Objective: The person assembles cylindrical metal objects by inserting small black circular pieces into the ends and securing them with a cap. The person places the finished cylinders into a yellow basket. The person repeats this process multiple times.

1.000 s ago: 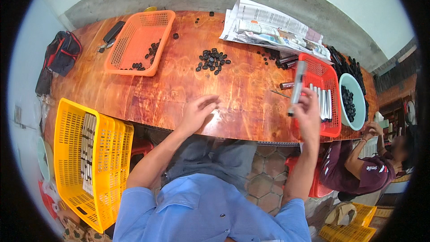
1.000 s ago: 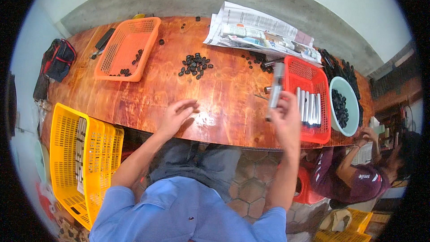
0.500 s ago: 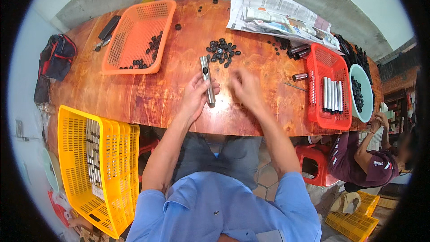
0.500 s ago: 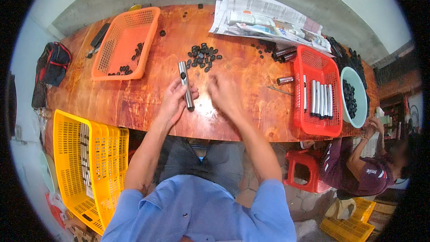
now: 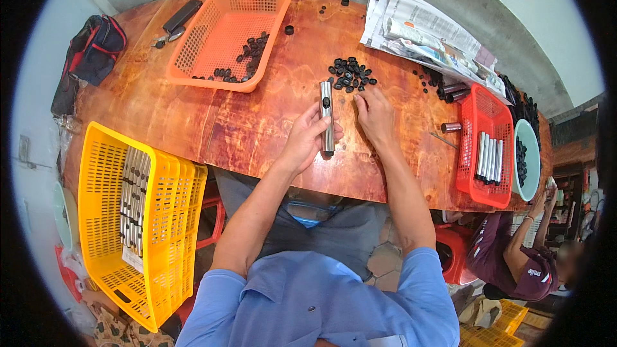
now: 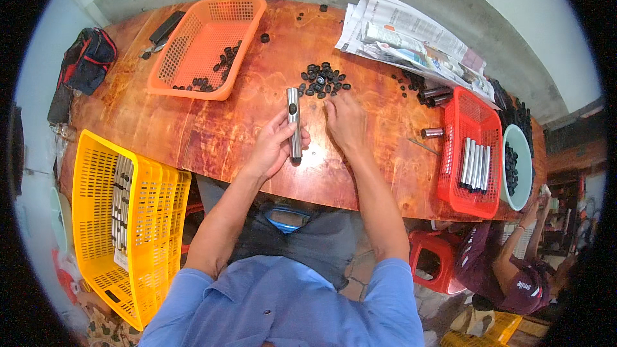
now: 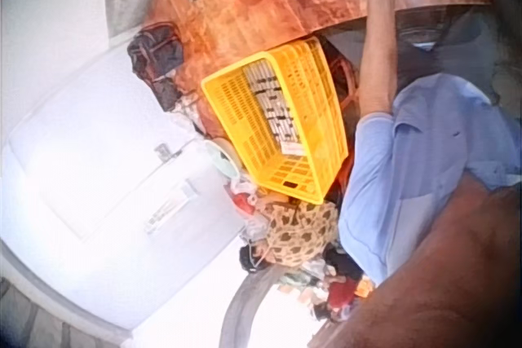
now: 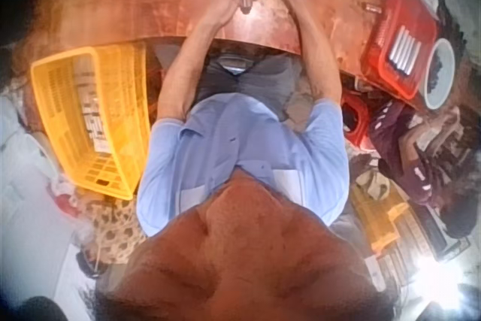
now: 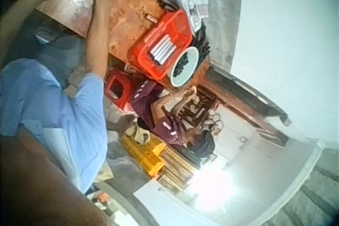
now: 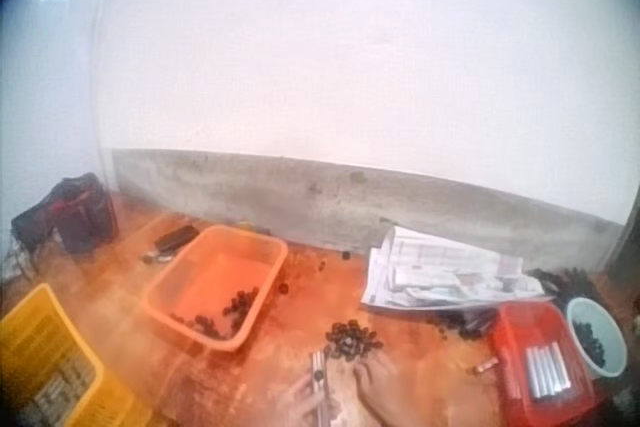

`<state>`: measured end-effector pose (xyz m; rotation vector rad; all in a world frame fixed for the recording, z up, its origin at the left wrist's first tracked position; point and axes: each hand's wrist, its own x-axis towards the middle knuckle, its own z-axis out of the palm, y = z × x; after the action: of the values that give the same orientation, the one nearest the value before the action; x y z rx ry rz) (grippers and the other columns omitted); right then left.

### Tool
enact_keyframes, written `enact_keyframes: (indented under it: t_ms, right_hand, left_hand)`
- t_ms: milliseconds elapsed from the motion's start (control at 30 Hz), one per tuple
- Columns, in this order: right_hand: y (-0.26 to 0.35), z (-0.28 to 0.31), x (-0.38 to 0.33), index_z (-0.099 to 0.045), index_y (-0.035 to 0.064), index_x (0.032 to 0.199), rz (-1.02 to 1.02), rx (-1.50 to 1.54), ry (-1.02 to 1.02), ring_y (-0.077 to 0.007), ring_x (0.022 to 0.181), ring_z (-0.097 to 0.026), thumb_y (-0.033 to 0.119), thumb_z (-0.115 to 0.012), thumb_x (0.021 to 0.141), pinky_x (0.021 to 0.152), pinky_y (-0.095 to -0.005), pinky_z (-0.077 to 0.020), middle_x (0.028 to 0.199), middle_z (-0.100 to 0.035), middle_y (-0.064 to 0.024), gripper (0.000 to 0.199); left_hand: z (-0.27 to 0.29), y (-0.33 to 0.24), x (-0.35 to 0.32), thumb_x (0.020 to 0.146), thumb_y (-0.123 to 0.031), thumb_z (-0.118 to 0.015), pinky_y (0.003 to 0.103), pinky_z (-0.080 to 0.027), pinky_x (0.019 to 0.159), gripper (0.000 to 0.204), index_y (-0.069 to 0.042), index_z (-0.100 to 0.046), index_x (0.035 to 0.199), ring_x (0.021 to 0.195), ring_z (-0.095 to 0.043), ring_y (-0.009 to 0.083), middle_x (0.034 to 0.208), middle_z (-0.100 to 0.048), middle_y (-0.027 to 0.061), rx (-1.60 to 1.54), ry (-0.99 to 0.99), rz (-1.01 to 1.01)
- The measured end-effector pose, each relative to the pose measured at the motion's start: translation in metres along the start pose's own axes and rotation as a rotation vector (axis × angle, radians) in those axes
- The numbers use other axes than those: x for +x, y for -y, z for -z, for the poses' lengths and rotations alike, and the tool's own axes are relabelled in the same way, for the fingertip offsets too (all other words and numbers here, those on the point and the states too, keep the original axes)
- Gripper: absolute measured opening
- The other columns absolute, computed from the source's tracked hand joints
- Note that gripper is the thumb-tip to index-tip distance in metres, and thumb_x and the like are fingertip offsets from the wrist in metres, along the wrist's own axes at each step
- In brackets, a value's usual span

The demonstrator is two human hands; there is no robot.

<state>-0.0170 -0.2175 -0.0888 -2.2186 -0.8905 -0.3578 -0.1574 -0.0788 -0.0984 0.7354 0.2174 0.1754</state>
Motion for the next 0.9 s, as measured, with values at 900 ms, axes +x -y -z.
enact_keyframes:
  t_ms: [900]
  right_hand:
    - [-0.014, 0.012, -0.003, -0.073, 0.0043, 0.104, -0.088, 0.165, -0.019, -0.0368, 0.089, -0.070, 0.012, -0.066, 0.092, 0.076, -0.0429, -0.0543, 0.097, -0.071, -0.0173, 0.016]
  left_hand:
    - [-0.005, -0.008, 0.008, 0.103, -0.015, -0.057, 0.041, -0.060, 0.083, 0.034, -0.003, -0.051, 0.133, 0.094, -0.067, 0.0253, 0.111, -0.064, 0.0147, 0.047, 0.045, 0.047]
